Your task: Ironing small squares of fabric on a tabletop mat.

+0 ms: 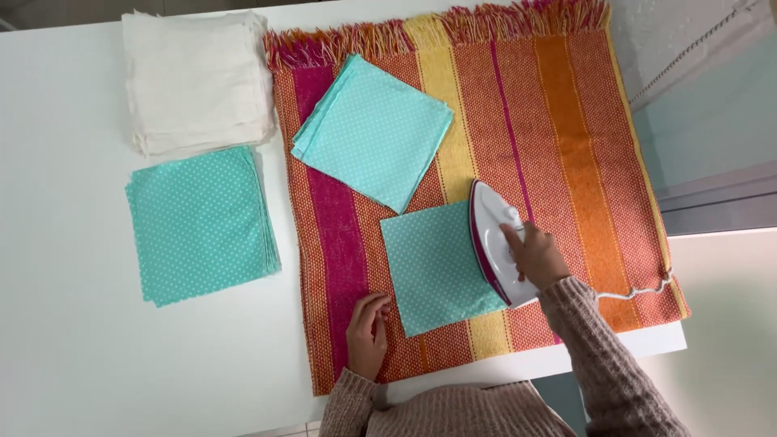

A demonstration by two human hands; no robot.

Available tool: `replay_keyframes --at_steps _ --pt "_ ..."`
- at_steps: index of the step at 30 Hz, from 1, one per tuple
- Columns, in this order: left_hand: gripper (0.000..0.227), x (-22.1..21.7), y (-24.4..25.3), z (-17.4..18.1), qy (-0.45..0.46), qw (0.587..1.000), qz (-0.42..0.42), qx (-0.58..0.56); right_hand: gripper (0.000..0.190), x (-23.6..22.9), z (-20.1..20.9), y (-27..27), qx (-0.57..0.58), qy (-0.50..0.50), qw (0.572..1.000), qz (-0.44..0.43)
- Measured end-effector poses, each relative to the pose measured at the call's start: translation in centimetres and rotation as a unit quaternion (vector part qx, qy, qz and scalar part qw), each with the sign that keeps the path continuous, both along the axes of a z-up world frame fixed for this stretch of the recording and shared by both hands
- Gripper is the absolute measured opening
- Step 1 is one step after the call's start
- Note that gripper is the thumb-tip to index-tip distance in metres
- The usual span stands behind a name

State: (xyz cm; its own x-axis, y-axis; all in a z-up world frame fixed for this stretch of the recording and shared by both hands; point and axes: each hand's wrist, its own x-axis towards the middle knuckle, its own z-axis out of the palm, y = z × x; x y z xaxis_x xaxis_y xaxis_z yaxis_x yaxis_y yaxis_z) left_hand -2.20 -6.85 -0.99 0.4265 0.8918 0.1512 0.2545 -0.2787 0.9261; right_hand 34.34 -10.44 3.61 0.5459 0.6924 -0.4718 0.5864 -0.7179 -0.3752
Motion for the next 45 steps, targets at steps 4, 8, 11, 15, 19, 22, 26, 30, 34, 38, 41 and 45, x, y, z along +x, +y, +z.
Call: replay_keyframes --at_steps 4,8,11,15,19,22,26,30,34,38,41,45 --pt "0.041 0.2 0.0 0.3 -0.001 1.000 0.004 -0.007 0.054 -3.9 -1.2 -0.4 -0.022 0.004 0.998 0.062" --pt "0.041 -0.1 -0.1 0.2 0.012 1.000 0.000 -0.001 0.051 -3.3 1.2 0.7 -0.047 0.011 0.998 0.042" --pt "0.040 -0.1 -0.2 -0.2 0.014 1.000 0.008 -0.002 0.050 -2.0 2.0 1.4 -0.023 0.015 0.999 -0.021" --pt "0.042 0.0 -0.3 -0.1 0.013 1.000 0.009 0.002 0.054 -4.1 -1.4 -0.1 -0.060 -0.061 0.991 0.100" --pt "0.039 -0.1 -0.3 0.4 0.006 1.000 0.000 0.002 0.051 -2.4 -1.0 -0.8 -0.051 -0.186 0.931 0.310" --pt "0.040 0.1 -0.2 0.4 0.013 1.000 0.011 -0.003 0.050 -0.6 1.2 0.3 -0.012 0.041 0.998 -0.046" --pt "0.042 0.1 -0.3 -0.1 -0.003 1.000 0.014 -0.005 0.032 -1.2 -4.2 -0.5 0.030 -0.099 0.977 0.188" --pt "0.045 0.2 0.0 1.0 0.002 1.000 0.016 -0.019 0.061 -10.7 0.8 1.3 0.012 0.046 0.984 0.171" --pt "0.043 0.0 0.0 1.0 0.001 1.000 0.013 -0.028 0.066 -10.8 2.0 1.8 -0.029 0.049 0.989 0.138" --pt "0.041 0.0 -0.3 0.6 -0.004 1.000 0.019 -0.019 0.055 -9.9 2.3 2.2 0.001 0.025 0.991 0.132" --pt "0.041 0.1 0.0 0.4 -0.010 1.000 0.016 -0.015 0.053 -10.2 2.2 2.2 -0.020 0.052 0.987 0.154" --pt "0.038 0.0 -0.2 0.3 -0.017 1.000 0.012 -0.020 0.056 -9.8 2.3 3.4 0.017 0.026 0.992 0.122"
